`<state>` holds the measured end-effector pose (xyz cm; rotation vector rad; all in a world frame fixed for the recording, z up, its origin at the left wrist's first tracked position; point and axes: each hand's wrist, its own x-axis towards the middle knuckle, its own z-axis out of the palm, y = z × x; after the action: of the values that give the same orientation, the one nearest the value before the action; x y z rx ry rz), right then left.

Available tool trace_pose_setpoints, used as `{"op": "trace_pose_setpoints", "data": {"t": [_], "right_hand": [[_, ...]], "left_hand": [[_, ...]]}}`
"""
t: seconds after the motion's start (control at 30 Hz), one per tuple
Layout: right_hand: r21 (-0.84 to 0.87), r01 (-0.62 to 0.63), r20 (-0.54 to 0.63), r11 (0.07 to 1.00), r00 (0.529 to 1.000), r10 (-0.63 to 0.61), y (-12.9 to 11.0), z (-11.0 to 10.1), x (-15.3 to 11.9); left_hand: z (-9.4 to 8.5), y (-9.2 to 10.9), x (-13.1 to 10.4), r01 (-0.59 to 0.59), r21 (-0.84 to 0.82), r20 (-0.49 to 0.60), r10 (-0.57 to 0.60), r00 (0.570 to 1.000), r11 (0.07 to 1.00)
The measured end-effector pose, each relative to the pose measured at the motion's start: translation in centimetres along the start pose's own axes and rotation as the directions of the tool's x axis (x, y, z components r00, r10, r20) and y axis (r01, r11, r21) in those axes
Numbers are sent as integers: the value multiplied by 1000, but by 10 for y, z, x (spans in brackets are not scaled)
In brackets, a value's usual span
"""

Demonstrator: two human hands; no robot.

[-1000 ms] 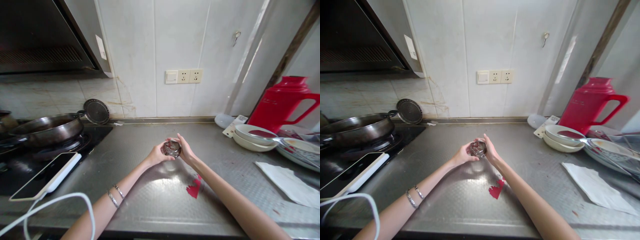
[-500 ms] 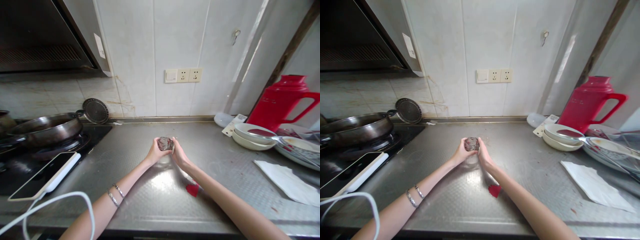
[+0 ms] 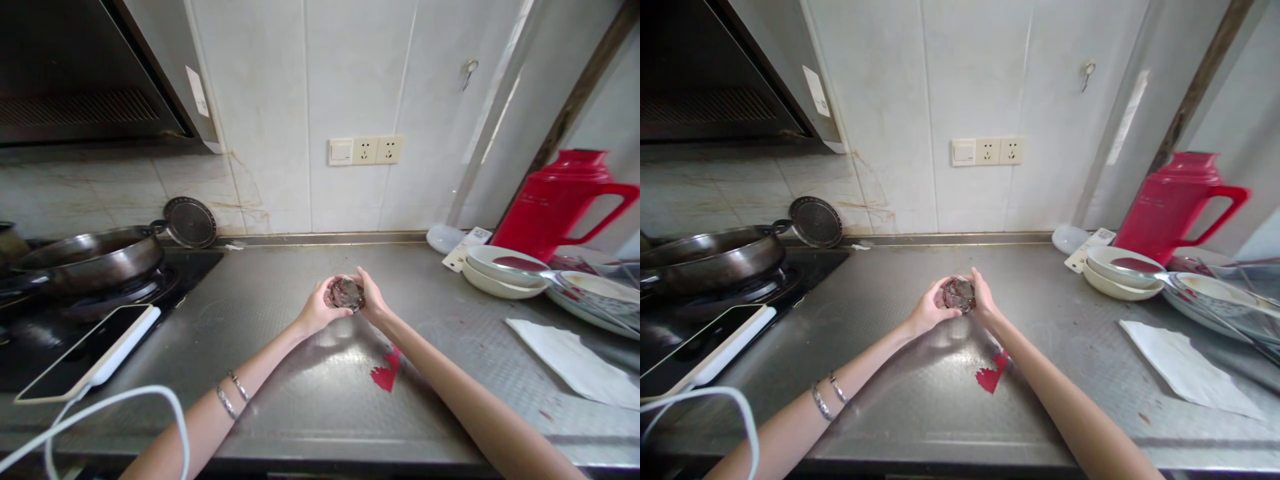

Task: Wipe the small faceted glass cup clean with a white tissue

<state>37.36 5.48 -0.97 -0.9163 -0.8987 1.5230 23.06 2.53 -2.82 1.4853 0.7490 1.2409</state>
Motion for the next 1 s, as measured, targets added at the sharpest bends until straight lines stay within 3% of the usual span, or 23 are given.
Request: {"op": "trace_pose_setpoints", "data": {"t": [0.3, 0.47, 0.63, 0.77, 1.0], "right_hand": [[-38, 27, -14, 999, 1000, -28, 5, 6, -2], [77, 41, -44, 996, 998, -38, 12, 14, -4], [62, 155, -68, 986, 986, -151, 25, 24, -9], [96, 195, -61, 976, 980, -189, 33, 28, -13], [35, 78, 20, 996, 997, -79, 23, 20, -5]], "left_hand": [[-1, 3, 1, -8, 46, 50, 5, 999, 999], [-3, 1, 0, -41, 254, -127, 76, 989, 966], [0, -3, -3, -52, 405, -298, 186, 936, 913], [-1, -1, -3, -42, 449, -288, 189, 939, 893], [-5, 3, -2, -68, 517, -246, 224, 943, 853]]}}
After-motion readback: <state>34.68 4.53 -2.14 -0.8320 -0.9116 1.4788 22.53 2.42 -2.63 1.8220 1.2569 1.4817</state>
